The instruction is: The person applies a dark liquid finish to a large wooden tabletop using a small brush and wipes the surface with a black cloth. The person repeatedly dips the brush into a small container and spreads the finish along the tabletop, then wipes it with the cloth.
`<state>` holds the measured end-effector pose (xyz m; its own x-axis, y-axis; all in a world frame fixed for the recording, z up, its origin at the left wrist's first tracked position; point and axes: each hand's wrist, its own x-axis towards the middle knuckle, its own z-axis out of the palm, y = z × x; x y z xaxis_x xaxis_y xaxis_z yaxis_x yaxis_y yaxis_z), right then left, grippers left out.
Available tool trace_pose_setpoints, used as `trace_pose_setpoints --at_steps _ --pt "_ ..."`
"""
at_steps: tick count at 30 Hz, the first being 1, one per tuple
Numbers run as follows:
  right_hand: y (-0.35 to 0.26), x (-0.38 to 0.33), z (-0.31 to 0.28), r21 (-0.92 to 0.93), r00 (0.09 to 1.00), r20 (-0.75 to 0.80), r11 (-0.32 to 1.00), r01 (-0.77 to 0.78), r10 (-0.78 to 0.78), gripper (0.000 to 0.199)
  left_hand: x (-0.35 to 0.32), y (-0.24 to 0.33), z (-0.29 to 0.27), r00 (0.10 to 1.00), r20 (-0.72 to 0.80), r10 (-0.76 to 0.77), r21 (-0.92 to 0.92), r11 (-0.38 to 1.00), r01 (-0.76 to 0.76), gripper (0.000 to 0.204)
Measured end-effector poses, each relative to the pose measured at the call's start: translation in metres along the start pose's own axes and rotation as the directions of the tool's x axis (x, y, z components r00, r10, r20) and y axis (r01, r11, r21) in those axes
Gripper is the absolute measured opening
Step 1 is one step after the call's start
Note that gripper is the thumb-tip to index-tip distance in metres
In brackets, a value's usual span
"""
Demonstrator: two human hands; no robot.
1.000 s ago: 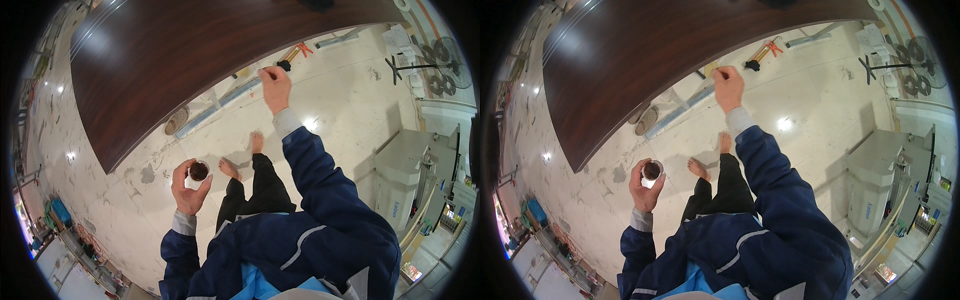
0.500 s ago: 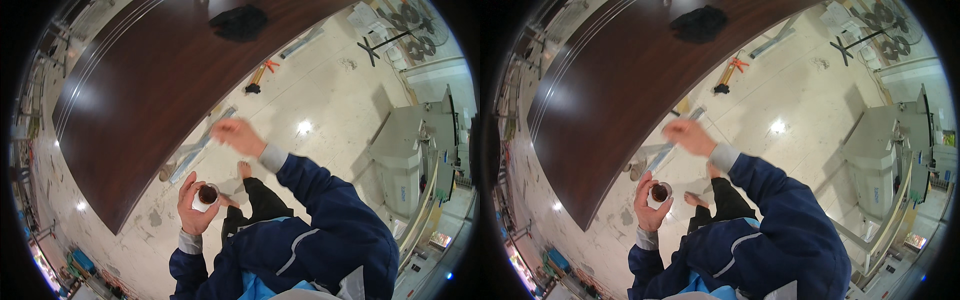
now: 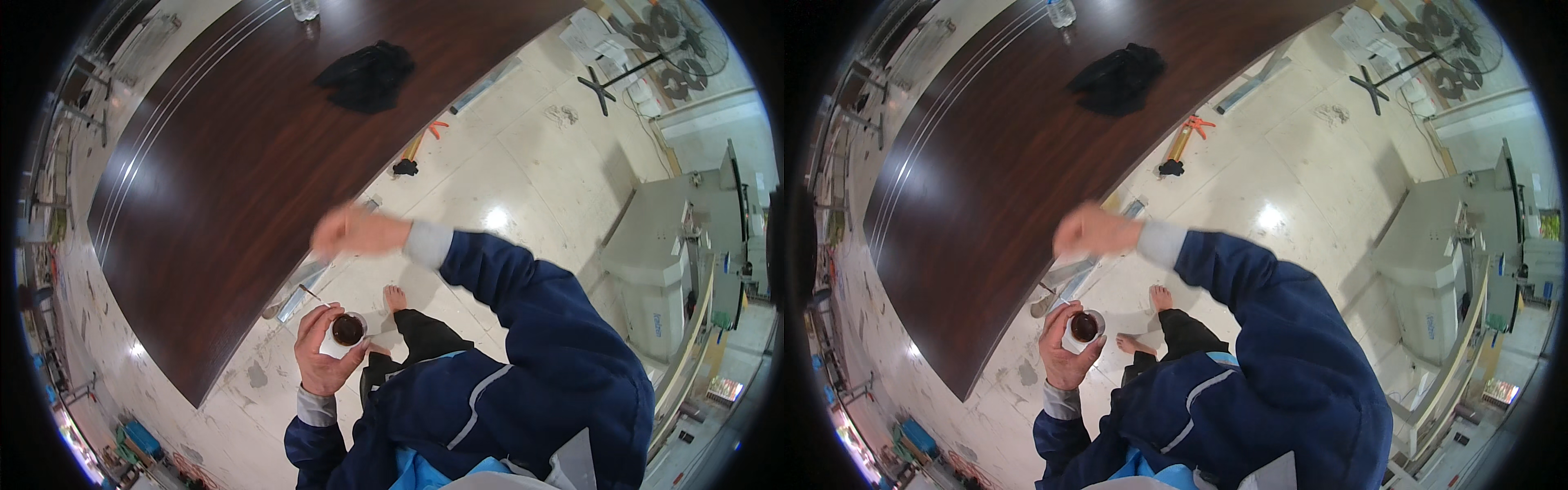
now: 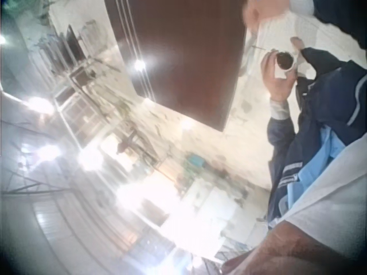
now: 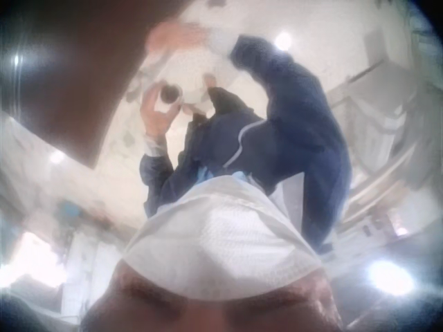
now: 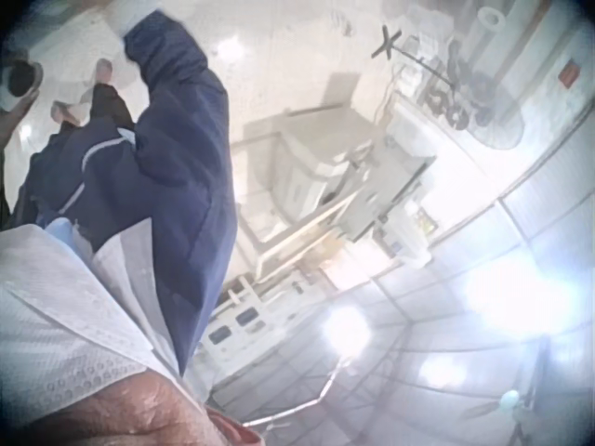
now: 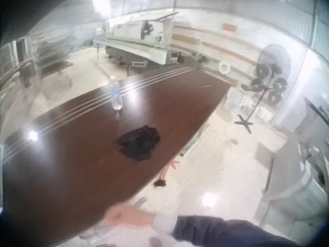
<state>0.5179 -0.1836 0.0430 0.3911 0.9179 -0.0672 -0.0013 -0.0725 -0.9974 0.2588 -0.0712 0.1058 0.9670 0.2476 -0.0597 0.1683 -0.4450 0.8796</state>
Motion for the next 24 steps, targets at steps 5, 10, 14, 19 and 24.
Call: trace_pose_setpoints --at_steps 5,10,14,19,24 --pt "0.013 0.097 -0.178 -0.848 0.655 -0.528 0.295 -0.441 -0.541 0.08 -0.006 0.0 0.003 0.998 -0.062 -0.029 -0.006 1.0 0.029 0.066" --pt "0.054 0.079 -0.294 -0.848 0.839 -0.529 0.058 -0.526 -0.128 0.049 -0.016 -0.006 0.006 0.994 -0.091 -0.065 -0.009 0.998 0.065 0.066" --pt "0.063 0.002 -0.347 -0.628 0.604 -0.756 0.017 -0.778 -0.251 0.024 -0.025 -0.012 0.005 0.994 -0.086 -0.066 -0.006 0.998 0.066 0.065" --pt "0.087 -0.045 -0.271 -0.621 0.584 -0.782 0.343 -0.705 -0.218 0.027 -0.026 -0.016 0.001 0.994 -0.108 -0.021 -0.002 1.0 0.021 0.062" --pt "0.113 -0.022 0.011 -0.805 0.856 -0.373 0.584 -0.106 -0.358 0.019 -0.026 -0.006 -0.008 0.997 -0.067 0.034 0.032 0.999 -0.032 0.063"
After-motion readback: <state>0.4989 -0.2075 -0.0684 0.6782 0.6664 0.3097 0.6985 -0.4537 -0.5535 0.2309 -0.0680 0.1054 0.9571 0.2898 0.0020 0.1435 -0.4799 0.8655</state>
